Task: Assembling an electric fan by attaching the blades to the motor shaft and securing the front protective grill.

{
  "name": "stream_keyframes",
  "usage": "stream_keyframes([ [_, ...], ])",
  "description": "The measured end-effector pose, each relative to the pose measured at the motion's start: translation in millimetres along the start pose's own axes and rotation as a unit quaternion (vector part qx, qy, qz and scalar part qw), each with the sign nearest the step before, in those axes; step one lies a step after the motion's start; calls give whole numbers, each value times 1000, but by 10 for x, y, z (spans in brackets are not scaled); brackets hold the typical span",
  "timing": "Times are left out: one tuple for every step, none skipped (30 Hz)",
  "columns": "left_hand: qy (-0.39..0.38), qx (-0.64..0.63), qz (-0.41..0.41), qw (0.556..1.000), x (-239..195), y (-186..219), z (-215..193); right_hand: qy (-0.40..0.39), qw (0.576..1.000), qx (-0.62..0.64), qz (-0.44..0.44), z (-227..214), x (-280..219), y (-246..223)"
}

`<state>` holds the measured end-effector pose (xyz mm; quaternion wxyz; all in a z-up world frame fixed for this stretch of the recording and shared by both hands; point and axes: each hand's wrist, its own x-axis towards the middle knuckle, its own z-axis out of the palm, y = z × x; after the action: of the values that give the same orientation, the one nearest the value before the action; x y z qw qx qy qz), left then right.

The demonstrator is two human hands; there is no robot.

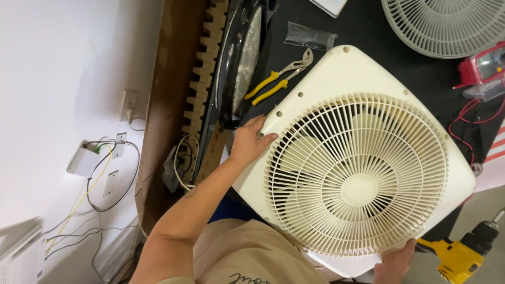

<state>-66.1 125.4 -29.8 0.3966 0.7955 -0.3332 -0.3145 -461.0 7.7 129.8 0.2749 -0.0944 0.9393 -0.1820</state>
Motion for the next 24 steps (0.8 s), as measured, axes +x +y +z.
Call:
stream_keyframes([
  [-4,1,5,1000,-4,-2,-13,2,1000,5,4,-7,169,76],
  [6,-4,13,1000,-6,-2,-22,-42,998,16,-33,-13,341,150],
  [15,-10,20,1000,-15,-1,-26,-85,994,28,-70,-32,513,232],
  [10,-10,25,1000,5,59,-72,-82,994,32,-67,-36,849,330],
  [22,-37,26,999,-17,113,-108,-48,949,-194,-244,-73,1194,445],
  [35,-63,27,997,-37,167,-137,-22,824,-404,-397,-113,1543,564],
  [26,-64,31,997,-52,203,-160,-18,828,-402,-389,-131,1582,608],
  [27,-67,39,997,-66,244,-179,1,838,-419,-348,-153,1623,647],
  [30,-70,50,996,-44,297,-203,18,847,-432,-308,-142,1667,658],
  [23,-70,57,996,-11,305,-187,21,852,-428,-302,-121,1643,641],
  [32,-58,59,996,-22,300,-169,10,868,-396,-298,-138,1618,659],
  [41,-46,61,996,-32,295,-151,-1,884,-364,-294,-154,1594,675],
  [35,-45,67,996,-20,262,-119,1,887,-360,-288,-147,1342,594],
  [41,-40,67,996,-9,230,-89,-21,969,-147,-199,-139,1089,508],
  [47,-36,65,996,-26,190,-60,-44,991,73,-100,-145,842,416],
  [41,-36,68,996,-26,141,-39,-41,992,76,-96,-163,837,425],
  [42,-15,57,997,-14,91,-26,-70,988,78,-116,-168,830,438],
  [44,6,47,998,-1,41,-14,-98,983,81,-135,-173,823,449],
  [39,8,51,998,-1,38,-26,-96,983,84,-131,-167,826,455],
  [34,16,46,998,-2,36,-40,-94,985,79,-117,-161,827,461],
  [31,24,42,998,7,34,-58,-93,987,74,-105,-143,828,453],
  [28,26,46,998,26,62,-64,-92,988,77,-101,-132,867,489],
  [21,20,29,999,27,82,-74,-103,985,87,-111,-124,905,522],
  [14,14,13,1000,29,100,-89,-115,981,97,-121,-115,937,558],
])
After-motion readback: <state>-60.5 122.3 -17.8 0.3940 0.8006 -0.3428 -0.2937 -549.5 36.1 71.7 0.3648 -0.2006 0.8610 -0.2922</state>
